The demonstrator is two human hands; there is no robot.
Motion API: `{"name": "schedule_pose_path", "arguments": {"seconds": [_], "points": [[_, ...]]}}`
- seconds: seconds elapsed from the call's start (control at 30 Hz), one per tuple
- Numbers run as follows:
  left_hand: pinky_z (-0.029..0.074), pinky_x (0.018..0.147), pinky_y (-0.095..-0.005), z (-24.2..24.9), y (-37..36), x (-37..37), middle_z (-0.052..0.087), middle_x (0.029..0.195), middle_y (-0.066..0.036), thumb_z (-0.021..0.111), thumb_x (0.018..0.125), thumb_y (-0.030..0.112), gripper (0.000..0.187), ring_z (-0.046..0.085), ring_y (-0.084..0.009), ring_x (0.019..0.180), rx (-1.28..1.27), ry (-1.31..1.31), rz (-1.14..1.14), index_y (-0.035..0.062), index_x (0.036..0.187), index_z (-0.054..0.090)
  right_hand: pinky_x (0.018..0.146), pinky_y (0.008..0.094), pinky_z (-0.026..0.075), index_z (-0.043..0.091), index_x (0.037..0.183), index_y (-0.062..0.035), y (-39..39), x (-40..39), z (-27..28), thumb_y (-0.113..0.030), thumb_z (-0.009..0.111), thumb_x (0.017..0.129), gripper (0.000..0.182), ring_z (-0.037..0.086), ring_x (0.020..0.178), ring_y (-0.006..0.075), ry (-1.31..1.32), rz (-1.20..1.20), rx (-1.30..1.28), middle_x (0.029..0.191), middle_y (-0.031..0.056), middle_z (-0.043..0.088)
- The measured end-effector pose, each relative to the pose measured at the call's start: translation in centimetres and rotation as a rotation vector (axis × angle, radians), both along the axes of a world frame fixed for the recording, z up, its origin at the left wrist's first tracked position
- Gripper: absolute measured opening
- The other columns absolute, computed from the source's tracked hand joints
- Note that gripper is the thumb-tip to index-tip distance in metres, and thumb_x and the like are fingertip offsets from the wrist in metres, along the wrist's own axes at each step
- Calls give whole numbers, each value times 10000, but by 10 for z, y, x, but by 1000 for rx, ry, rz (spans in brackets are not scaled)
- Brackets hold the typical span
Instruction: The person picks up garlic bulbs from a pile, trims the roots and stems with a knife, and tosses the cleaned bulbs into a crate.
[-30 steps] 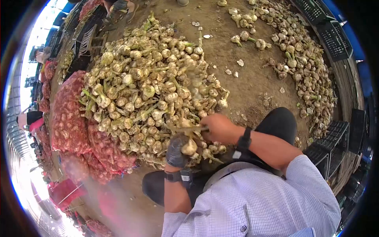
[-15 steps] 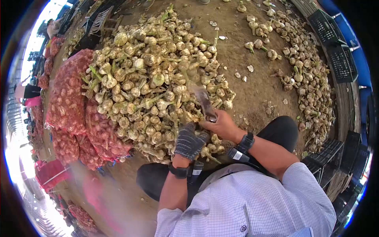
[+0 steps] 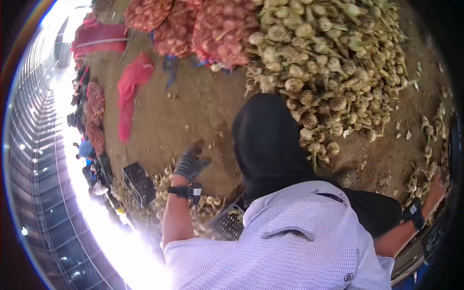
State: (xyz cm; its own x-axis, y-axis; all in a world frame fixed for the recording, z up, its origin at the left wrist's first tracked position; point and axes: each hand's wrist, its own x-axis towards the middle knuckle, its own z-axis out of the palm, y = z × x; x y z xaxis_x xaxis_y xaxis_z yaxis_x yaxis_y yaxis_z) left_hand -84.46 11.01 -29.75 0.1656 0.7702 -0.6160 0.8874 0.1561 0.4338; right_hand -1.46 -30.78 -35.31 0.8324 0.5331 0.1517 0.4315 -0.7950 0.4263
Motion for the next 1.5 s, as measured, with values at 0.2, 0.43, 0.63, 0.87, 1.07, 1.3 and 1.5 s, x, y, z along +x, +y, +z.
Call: {"name": "schedule_pose_path", "arguments": {"seconds": [0.2,0.43,0.63,0.87,1.07,1.3,1.5], "points": [[205,1151,-403,-10,-175,-11,280,1512,-160,779,658,496,1087,248,-326,1398,-808,309,-516,160,1501,180,938,429,443,506,1307,-1,102,-49,-22,-587,604,826,764,568,1122,322,386,-138,345,1231,209,576],[467,909,-452,-45,-213,-28,533,1300,-176,665,746,335,636,557,-354,1131,-489,594,-308,151,1327,484,911,435,461,524,1282,-4,163,-100,-20,-519,568,888,651,576,1091,331,494,40,389,1214,194,585],[494,845,-456,-109,-237,-99,607,1195,-166,532,840,270,454,611,-353,1046,-593,549,-489,239,1293,527,897,456,473,515,1301,-17,171,-100,-25,-508,566,892,642,581,1072,346,532,48,405,1229,200,575],[479,893,-434,-35,-112,-61,630,1129,-197,474,868,225,370,596,-355,1063,-431,621,-389,91,1188,600,948,457,439,495,1323,-4,221,-108,-8,-539,588,857,716,553,1128,353,646,-24,442,1249,227,562],[510,859,-439,-65,-24,-121,637,1165,-126,483,893,221,331,614,-325,1063,-178,667,-648,177,1193,617,895,442,443,463,1324,41,253,-118,2,-536,592,857,753,581,1074,350,463,78,327,1207,242,581],[489,865,-457,-55,150,-145,639,1128,-154,551,847,405,389,595,-354,1073,-45,692,-471,100,1051,680,860,411,455,558,1217,41,284,-140,49,-445,621,861,605,608,999,366,607,139,386,1090,228,635],[459,921,-471,-3,266,-114,601,1193,-189,576,829,449,517,571,-374,1094,594,755,-82,94,1205,591,815,400,462,580,1204,17,302,-189,70,-450,601,879,570,619,962,295,509,24,287,1099,193,637]]}}
